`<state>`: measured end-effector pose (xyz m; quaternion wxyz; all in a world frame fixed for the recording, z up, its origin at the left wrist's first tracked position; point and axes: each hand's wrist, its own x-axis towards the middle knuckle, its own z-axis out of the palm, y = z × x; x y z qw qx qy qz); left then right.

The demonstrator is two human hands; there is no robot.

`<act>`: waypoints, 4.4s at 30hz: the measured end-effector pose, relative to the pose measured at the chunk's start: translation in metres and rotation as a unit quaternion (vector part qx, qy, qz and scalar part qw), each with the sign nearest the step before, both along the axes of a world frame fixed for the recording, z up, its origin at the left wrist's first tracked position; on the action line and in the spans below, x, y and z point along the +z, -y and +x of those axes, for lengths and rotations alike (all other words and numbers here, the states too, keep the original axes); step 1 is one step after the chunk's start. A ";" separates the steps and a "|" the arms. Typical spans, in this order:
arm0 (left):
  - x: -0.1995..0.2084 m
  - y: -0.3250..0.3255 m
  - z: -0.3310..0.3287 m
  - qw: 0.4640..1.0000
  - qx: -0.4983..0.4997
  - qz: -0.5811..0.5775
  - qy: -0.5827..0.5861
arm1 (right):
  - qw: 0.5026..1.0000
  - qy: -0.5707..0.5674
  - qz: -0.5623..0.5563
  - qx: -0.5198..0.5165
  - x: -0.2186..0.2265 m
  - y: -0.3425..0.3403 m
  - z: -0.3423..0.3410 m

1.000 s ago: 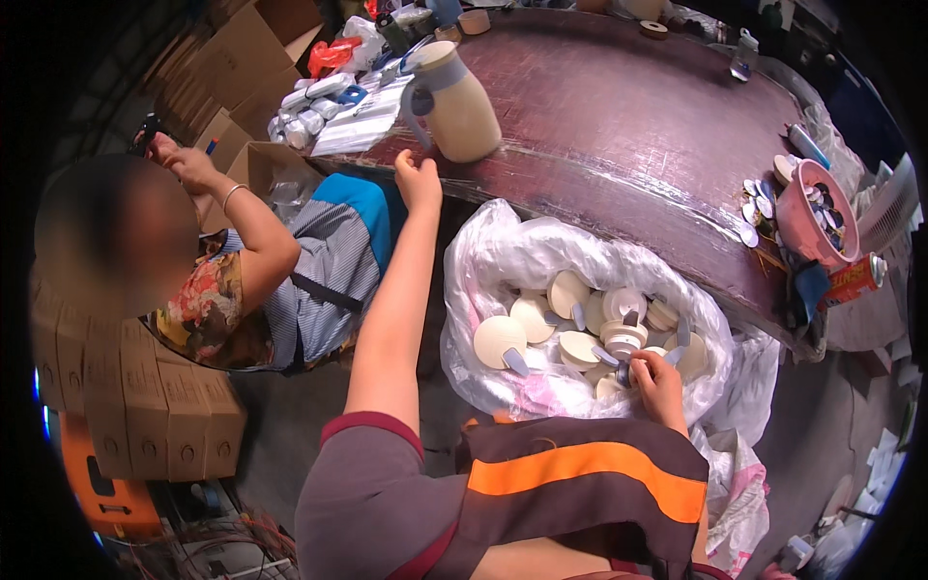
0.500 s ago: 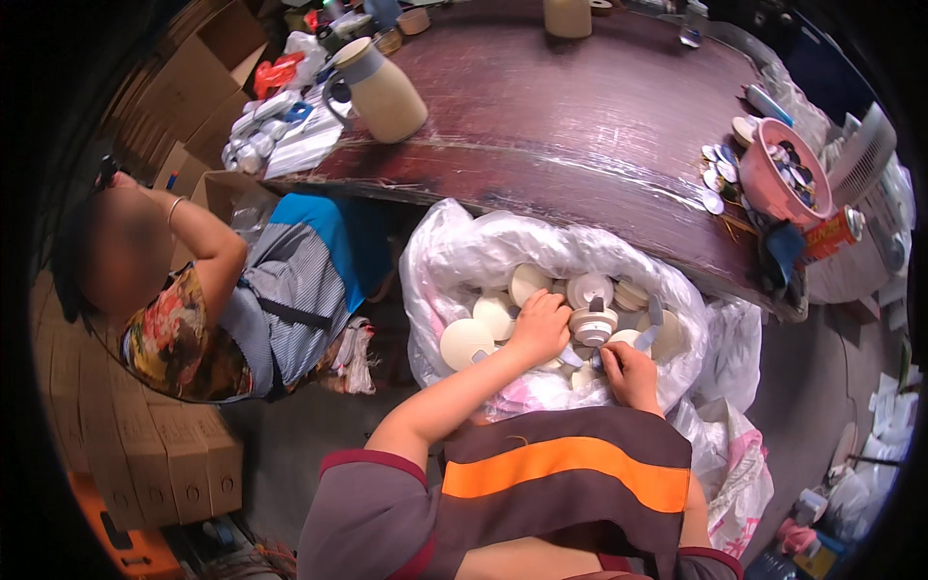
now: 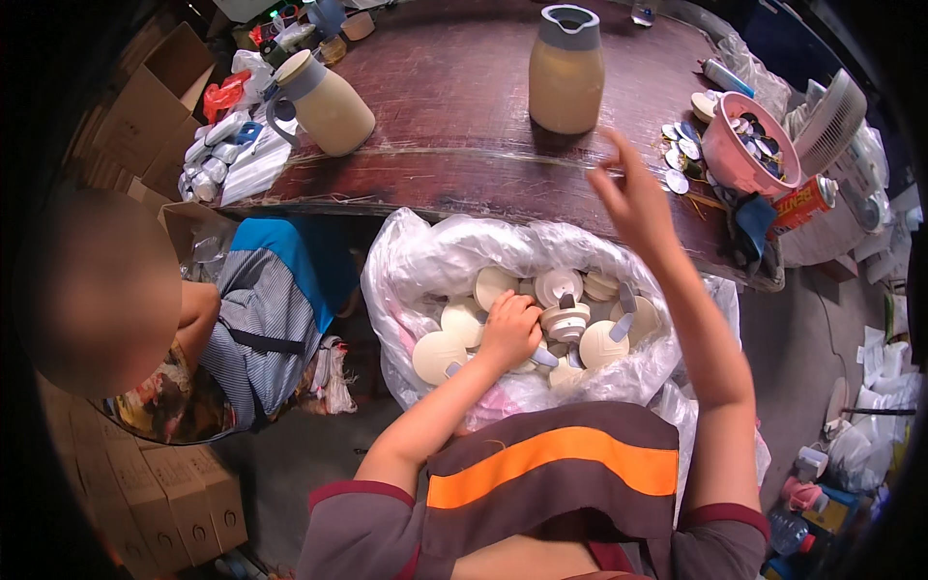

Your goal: The person assembles beige kettles by attaching handles and lids, then securing them with rubber bands. They repeatedly pick up kettle bodies, fit components, and place finished units on the table. A coworker is visible across the table handling similar items.

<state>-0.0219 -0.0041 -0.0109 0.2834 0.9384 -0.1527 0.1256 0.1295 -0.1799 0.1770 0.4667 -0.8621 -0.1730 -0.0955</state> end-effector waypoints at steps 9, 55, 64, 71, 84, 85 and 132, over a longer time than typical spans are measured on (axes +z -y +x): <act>0.006 0.002 0.003 1.000 -0.012 -0.027 -0.010 | 0.939 0.224 -0.214 -0.149 0.023 -0.027 0.148; 0.203 -0.031 -0.002 0.924 -0.070 -0.341 -0.158 | 0.957 0.166 -0.032 0.238 0.029 0.045 -0.103; 0.176 -0.026 0.026 0.898 -0.119 -0.394 -0.157 | 0.842 0.279 0.003 0.462 0.037 0.018 -0.142; 0.199 -0.005 -0.006 0.950 0.039 -0.304 -0.054 | 0.993 0.044 -0.024 0.104 0.009 0.035 -0.105; 0.216 -0.050 0.001 0.912 -0.132 -0.340 -0.189 | 0.889 0.294 -0.065 0.345 0.043 0.054 -0.114; 0.220 -0.043 -0.002 0.932 -0.116 -0.306 -0.159 | 0.905 0.280 -0.068 0.314 0.042 0.052 -0.113; 0.251 0.002 -0.034 0.810 -0.022 -0.460 -0.363 | 0.909 -0.229 0.225 0.266 -0.030 0.040 -0.040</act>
